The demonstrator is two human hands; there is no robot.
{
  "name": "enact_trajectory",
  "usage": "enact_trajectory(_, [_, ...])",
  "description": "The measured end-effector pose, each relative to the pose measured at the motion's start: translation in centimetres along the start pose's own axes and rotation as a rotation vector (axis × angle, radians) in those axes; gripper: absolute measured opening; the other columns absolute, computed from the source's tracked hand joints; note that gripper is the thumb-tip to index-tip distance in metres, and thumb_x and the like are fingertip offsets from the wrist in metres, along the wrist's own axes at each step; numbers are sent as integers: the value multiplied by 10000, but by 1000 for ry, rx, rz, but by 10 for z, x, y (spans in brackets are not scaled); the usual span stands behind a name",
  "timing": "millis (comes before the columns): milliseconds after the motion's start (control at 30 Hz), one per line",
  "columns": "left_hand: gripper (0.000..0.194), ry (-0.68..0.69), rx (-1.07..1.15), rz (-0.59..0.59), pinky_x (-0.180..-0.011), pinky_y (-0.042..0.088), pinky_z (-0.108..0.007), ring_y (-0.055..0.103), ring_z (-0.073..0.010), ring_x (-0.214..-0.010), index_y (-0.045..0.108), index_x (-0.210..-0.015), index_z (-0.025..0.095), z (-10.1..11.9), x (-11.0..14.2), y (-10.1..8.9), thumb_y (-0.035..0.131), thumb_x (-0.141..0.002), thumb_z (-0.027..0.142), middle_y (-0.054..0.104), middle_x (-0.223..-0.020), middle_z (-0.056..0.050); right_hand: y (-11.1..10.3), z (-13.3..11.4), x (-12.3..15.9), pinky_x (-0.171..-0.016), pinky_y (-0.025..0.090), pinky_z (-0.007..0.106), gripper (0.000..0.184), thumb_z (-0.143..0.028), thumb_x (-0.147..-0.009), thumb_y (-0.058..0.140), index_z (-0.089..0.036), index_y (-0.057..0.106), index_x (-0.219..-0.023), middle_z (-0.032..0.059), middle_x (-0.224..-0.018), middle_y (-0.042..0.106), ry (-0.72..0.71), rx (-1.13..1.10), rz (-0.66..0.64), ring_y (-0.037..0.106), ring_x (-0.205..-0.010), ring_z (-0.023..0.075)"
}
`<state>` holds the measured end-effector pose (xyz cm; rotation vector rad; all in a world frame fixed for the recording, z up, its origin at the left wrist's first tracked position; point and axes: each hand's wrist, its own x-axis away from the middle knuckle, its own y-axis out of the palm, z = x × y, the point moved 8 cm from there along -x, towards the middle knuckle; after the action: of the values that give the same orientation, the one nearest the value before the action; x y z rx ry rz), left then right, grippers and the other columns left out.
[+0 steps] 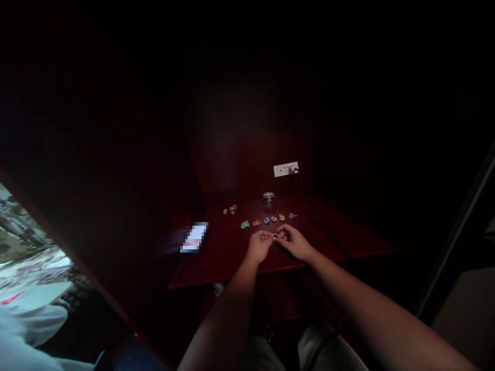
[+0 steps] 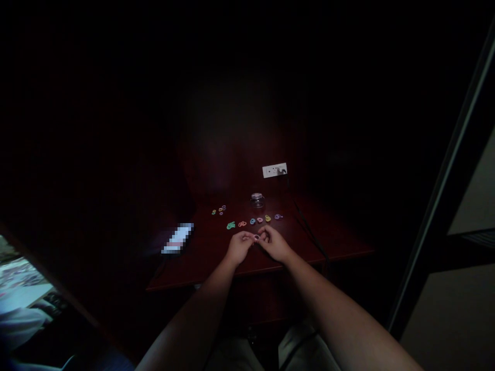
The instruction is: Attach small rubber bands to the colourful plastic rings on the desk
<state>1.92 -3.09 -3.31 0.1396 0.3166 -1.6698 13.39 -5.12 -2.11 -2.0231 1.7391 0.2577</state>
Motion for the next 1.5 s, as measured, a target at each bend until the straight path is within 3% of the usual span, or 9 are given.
enact_trajectory(233, [81,-15,-72,26,-550,422,-213,569,-120,-579,598,-662,100,7,4,-1,565,-604,144,633,-634,-67,1,-3,2,-446,358,189,410,-327,-646,585,-162,493,-1010,0,-730,529,-1,-64,-35,417,-471,52])
enact_trajectory(467, [72,-25,-41,54,-575,433,-214,578,-121,-589,606,-648,102,6,4,-2,561,-592,112,637,-629,-63,2,4,0,-418,352,197,302,-345,-672,554,-125,587,-876,26,-647,567,30,15,-50,446,-451,75])
enact_trajectory(833, [72,-14,-57,21,-555,420,-206,559,-108,-571,586,-646,103,0,1,0,564,-600,154,620,-617,-57,-9,13,-1,-404,349,183,250,-358,-649,561,-126,534,-738,-4,-564,526,105,-45,32,459,-435,70])
enact_trajectory(1500, [95,-4,-80,-43,-506,378,-180,520,-81,-518,579,-669,108,4,3,5,503,-612,115,606,-590,-32,-11,12,-1,-417,359,204,263,-354,-632,565,-122,584,-756,3,-567,563,117,-107,23,475,-424,78])
